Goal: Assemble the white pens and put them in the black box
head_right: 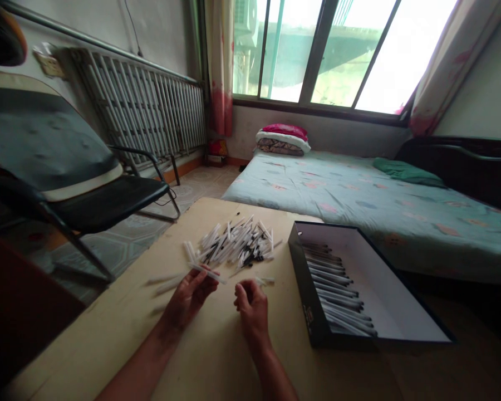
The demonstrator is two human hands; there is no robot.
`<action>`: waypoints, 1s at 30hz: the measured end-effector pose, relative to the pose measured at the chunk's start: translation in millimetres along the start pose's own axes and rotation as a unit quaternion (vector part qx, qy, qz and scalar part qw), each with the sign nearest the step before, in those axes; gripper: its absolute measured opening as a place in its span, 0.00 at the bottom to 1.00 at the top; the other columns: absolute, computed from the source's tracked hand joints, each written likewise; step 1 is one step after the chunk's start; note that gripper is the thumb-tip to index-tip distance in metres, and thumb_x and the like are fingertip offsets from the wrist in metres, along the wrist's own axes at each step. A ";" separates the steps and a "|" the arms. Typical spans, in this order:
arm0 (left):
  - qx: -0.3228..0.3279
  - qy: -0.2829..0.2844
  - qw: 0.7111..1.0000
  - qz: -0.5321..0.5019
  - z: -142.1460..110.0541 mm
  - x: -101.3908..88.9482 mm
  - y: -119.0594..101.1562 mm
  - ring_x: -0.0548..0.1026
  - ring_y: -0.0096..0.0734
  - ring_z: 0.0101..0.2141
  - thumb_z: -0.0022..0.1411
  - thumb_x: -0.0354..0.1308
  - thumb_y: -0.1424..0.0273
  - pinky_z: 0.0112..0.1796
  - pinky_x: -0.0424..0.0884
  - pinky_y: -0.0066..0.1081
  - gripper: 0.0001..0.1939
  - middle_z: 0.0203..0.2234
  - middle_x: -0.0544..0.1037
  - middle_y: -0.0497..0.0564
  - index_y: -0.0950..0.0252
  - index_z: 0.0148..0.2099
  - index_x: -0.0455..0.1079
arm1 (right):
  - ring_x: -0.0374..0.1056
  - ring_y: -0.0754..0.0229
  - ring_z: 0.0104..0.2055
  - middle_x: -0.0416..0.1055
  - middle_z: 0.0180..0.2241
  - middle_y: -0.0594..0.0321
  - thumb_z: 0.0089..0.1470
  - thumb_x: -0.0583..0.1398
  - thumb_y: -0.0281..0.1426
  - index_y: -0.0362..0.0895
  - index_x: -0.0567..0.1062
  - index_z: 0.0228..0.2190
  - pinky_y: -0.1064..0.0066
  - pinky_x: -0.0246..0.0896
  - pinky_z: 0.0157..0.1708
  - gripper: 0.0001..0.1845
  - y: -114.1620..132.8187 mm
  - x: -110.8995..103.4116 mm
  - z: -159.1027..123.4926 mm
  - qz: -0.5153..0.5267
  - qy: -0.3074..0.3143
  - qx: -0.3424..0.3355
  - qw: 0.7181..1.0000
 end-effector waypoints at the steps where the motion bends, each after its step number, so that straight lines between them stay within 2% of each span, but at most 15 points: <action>1: -0.001 0.010 1.000 0.021 -1.1 3.9 1.6 0.78 0.30 0.28 0.53 0.61 0.74 0.32 0.74 0.29 0.10 0.28 0.79 0.52 0.67 0.38 0.65 | 0.64 0.65 0.22 0.66 0.22 0.66 0.51 0.58 0.37 0.42 0.70 0.29 0.76 0.59 0.21 0.10 -0.3 -3.3 -2.7 0.028 -0.006 0.000 1.000; 7: 0.001 0.024 0.994 0.103 -3.2 11.8 6.6 0.77 0.31 0.28 0.51 0.63 0.72 0.33 0.73 0.32 0.11 0.27 0.79 0.51 0.67 0.36 0.64 | 0.68 0.63 0.28 0.70 0.26 0.63 0.47 0.62 0.33 0.42 0.72 0.33 0.73 0.65 0.29 0.10 -3.8 -8.9 -14.0 0.074 -0.031 -0.017 0.997; 17: -0.008 0.038 0.990 0.133 -1.9 12.3 9.4 0.77 0.32 0.29 0.52 0.62 0.71 0.34 0.73 0.34 0.11 0.28 0.79 0.52 0.66 0.36 0.64 | 0.69 0.63 0.28 0.71 0.26 0.63 0.47 0.62 0.34 0.42 0.72 0.32 0.72 0.67 0.29 0.10 -9.1 -9.6 -12.2 0.076 -0.040 -0.013 0.996; 22: -0.007 0.053 0.988 0.142 -1.4 12.9 11.3 0.77 0.31 0.28 0.52 0.62 0.71 0.35 0.72 0.34 0.11 0.28 0.79 0.52 0.66 0.36 0.64 | 0.65 0.67 0.19 0.70 0.22 0.65 0.49 0.61 0.38 0.41 0.72 0.29 0.76 0.62 0.20 0.12 -16.0 -8.7 -11.4 0.060 -0.035 0.027 0.997; 27: -0.011 0.068 0.988 0.137 -1.4 13.2 13.1 0.77 0.32 0.28 0.52 0.62 0.71 0.34 0.72 0.34 0.10 0.28 0.79 0.52 0.66 0.35 0.64 | 0.57 0.71 0.12 0.64 0.15 0.67 0.55 0.52 0.44 0.41 0.68 0.21 0.80 0.51 0.12 0.22 -17.2 -3.6 -12.2 0.019 -0.019 0.027 0.999; 30: -0.008 0.059 0.989 0.136 -0.6 12.0 11.9 0.77 0.32 0.29 0.52 0.62 0.70 0.34 0.72 0.34 0.10 0.28 0.79 0.53 0.66 0.35 0.64 | 0.59 0.70 0.14 0.66 0.18 0.67 0.57 0.51 0.43 0.41 0.69 0.28 0.79 0.54 0.14 0.18 -10.9 -0.4 -12.5 0.007 -0.006 -0.001 1.000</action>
Point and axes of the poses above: each hand's wrist, its own z-axis towards the middle knuckle, its own x-axis out of the palm, y = z × x, the point moved 8 cm from there along z, towards the middle knuckle
